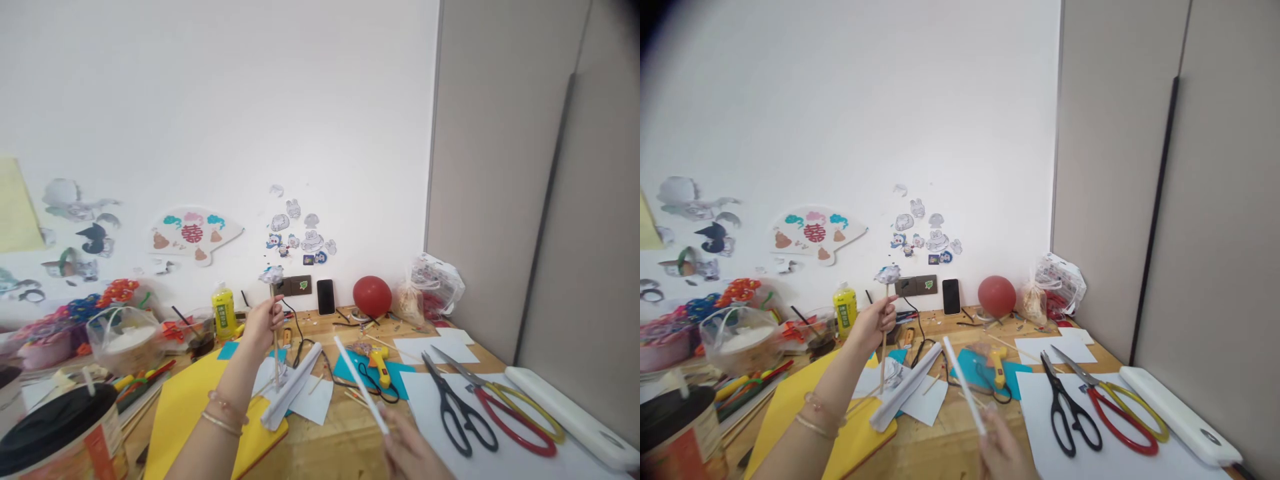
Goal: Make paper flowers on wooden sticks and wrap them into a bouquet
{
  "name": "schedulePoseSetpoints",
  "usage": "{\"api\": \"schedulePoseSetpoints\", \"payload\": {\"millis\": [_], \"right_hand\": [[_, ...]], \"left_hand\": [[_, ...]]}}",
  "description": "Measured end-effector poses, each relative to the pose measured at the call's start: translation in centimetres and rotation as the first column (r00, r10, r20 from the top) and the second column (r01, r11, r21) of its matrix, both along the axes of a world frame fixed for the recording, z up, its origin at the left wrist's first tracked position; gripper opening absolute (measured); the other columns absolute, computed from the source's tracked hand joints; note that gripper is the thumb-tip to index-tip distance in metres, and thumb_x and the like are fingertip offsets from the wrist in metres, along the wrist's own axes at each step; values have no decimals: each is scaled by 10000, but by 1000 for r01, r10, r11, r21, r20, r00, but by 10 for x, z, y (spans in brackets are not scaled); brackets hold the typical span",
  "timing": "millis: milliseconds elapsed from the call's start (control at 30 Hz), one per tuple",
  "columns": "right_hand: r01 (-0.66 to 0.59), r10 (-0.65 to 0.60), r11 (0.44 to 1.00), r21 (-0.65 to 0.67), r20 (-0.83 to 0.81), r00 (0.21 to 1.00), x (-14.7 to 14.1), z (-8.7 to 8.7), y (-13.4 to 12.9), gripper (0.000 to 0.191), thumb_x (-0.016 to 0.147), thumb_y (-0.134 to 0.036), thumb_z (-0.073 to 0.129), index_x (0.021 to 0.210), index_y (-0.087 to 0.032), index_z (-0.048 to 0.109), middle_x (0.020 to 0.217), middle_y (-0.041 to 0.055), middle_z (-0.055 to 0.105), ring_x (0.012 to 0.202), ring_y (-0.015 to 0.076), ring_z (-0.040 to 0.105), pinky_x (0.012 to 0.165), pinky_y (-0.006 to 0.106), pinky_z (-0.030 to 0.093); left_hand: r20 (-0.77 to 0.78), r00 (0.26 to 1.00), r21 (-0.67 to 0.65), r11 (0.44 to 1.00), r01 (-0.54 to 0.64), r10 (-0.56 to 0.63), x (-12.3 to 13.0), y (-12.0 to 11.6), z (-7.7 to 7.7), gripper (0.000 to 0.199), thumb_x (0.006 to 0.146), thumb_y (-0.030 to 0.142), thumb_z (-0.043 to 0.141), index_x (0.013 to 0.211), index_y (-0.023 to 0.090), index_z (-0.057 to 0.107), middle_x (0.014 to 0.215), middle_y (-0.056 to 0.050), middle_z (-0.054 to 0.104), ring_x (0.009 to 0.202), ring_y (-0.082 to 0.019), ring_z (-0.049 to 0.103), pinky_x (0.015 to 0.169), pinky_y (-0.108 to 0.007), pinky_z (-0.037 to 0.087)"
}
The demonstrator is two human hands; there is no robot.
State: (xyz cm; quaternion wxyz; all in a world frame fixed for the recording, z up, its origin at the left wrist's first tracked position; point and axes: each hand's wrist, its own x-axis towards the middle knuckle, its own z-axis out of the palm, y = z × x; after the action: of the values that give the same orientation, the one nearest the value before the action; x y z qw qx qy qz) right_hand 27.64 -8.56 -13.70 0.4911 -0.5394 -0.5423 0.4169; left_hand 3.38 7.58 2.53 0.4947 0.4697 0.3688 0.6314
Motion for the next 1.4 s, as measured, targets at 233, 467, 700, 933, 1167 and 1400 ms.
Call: {"api": "schedulePoseSetpoints", "payload": {"millis": [233,467,700,933,1167,1400], "right_hand": [[393,-542,837,379,667,511,116,56,67,400,781,-126,357,1130,-85,548,983,194,620,968,285,556,844,391,387],[202,-490,872,446,780,390,101,48,97,261,763,-160,478,959,-141,649,1000,137,636,983,274,549,854,375,373],[138,-510,837,529,664,547,52,36,98,245,789,-158,421,880,-161,648,926,100,636,912,235,563,821,326,417],[138,-410,820,556,401,819,23,36,86,225,780,-180,406,780,-191,630,863,95,643,883,247,576,814,380,431],[-235,136,932,276,335,932,-68,58,54,280,762,-263,538,1022,-204,622,979,46,668,678,163,578,609,256,430],[-316,143,878,360,434,890,-103,28,42,176,779,-257,541,911,-182,629,840,40,677,674,164,579,606,235,379]], "left_hand": [[-535,833,-151,986,70,-141,-25,-17,-28,242,646,401,605,614,175,526,466,58,466,319,-53,293,352,-199,152],[-864,501,-62,980,-187,41,-71,-34,-83,188,614,193,559,467,204,442,489,34,459,546,-159,449,522,-250,264],[-904,394,50,957,-284,164,-84,-51,-121,227,461,25,534,566,215,468,516,39,471,556,-185,470,557,-256,269],[-739,590,178,939,-294,325,-72,-50,-94,189,532,218,646,471,218,468,466,40,467,510,-166,455,535,-249,306],[-406,833,263,921,-288,376,-2,-70,-53,325,684,488,612,811,190,583,731,-17,613,710,-180,563,656,-274,438],[75,954,161,941,-298,290,54,-92,-67,333,585,417,759,747,176,596,681,11,591,679,-143,551,666,-252,435]]}}
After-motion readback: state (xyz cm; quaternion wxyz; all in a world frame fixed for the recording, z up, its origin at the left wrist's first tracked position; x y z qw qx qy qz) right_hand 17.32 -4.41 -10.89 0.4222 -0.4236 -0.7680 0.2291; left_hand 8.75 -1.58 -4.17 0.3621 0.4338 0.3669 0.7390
